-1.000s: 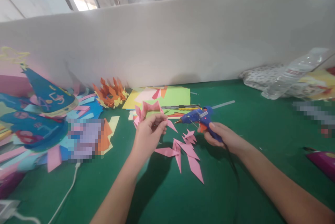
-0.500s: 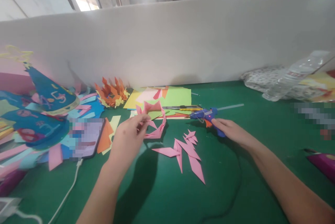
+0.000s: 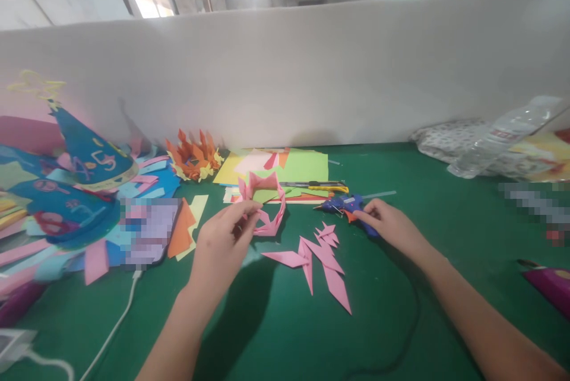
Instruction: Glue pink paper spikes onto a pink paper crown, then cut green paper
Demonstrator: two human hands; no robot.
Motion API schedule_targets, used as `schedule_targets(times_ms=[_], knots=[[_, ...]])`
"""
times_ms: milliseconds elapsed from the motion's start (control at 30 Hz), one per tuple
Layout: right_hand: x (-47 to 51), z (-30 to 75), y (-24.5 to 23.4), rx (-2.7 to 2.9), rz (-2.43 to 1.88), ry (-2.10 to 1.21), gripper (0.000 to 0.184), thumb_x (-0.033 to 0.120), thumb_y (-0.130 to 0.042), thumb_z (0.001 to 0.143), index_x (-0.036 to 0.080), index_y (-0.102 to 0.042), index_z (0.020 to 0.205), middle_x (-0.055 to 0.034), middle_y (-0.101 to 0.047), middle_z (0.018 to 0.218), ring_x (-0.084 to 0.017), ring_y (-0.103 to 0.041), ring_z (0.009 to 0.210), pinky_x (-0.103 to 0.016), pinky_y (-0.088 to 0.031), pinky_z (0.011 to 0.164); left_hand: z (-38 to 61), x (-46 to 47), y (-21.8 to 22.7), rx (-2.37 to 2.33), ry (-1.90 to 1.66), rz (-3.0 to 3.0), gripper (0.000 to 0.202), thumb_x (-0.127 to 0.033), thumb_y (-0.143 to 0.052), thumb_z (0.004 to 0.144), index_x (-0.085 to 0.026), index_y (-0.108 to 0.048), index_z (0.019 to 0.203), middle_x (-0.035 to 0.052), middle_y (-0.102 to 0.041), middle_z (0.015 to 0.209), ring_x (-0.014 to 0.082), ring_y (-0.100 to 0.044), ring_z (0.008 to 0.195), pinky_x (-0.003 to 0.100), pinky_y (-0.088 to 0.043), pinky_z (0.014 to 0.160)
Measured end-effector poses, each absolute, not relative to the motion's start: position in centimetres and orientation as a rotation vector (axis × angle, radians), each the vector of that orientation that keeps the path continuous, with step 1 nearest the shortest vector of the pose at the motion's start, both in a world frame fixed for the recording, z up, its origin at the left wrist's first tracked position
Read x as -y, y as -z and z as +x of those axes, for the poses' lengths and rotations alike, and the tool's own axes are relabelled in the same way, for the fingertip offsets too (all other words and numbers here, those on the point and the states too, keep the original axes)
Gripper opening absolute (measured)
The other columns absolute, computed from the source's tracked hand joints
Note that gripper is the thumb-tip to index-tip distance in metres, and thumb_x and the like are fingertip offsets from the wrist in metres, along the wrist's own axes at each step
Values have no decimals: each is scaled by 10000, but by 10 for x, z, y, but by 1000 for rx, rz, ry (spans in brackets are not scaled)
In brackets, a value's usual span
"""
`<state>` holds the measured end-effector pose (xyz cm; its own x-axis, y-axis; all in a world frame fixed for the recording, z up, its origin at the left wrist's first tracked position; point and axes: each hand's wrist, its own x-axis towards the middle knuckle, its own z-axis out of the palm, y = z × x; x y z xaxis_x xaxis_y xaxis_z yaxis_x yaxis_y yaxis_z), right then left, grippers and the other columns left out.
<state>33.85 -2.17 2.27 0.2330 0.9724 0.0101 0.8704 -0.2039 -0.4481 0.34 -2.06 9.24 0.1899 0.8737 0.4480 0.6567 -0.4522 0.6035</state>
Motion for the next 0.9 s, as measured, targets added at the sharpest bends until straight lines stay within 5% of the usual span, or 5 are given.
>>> schedule_targets(times_ms=[167, 367, 633, 800, 900], knots=[[25, 308, -56, 1842, -1930, -138, 304, 460, -499, 816, 196, -586, 691, -55, -632, 744, -204, -560, 702, -290, -376, 595, 6, 21, -88, -1401, -1074, 2202, 141, -246, -521, 832, -233, -629, 921, -4, -670, 825, 96, -536, 570, 207, -433, 556], [28, 235, -103, 2030, -1364, -665, 216, 387, -576, 803, 252, -675, 939, -26, -666, 929, -164, -577, 735, -279, -432, 659, 16, 26, -86, -1310, -927, 2179, 108, -216, -522, 828, -222, -504, 935, -19, -650, 789, 106, -563, 594, 213, -431, 570], [9, 190, -106, 2092, -1204, -911, 93, 211, -588, 783, 207, -664, 731, 25, -663, 692, -117, -579, 659, -226, -392, 602, 17, 29, -76, -1287, -847, 2144, 88, -246, -498, 846, -228, -440, 910, -26, -640, 796, 109, -560, 581, 209, -390, 535], [-1, 186, -102, 2111, -1266, -861, 133, 235, -573, 792, 196, -647, 689, 17, -652, 670, -115, -558, 627, -235, -365, 580, 7, 29, -82, -1376, -949, 2061, 144, -299, -489, 851, -235, -481, 980, -10, -672, 807, 136, -603, 643, 234, -423, 602], [-4, 185, -101, 2120, -1302, -865, 148, 253, -584, 777, 203, -649, 654, 5, -674, 725, -135, -578, 675, -250, -373, 609, -12, 27, -83, -1494, -779, 2002, 243, -376, -402, 882, -213, -558, 794, 9, -650, 663, 143, -570, 513, 251, -404, 538]])
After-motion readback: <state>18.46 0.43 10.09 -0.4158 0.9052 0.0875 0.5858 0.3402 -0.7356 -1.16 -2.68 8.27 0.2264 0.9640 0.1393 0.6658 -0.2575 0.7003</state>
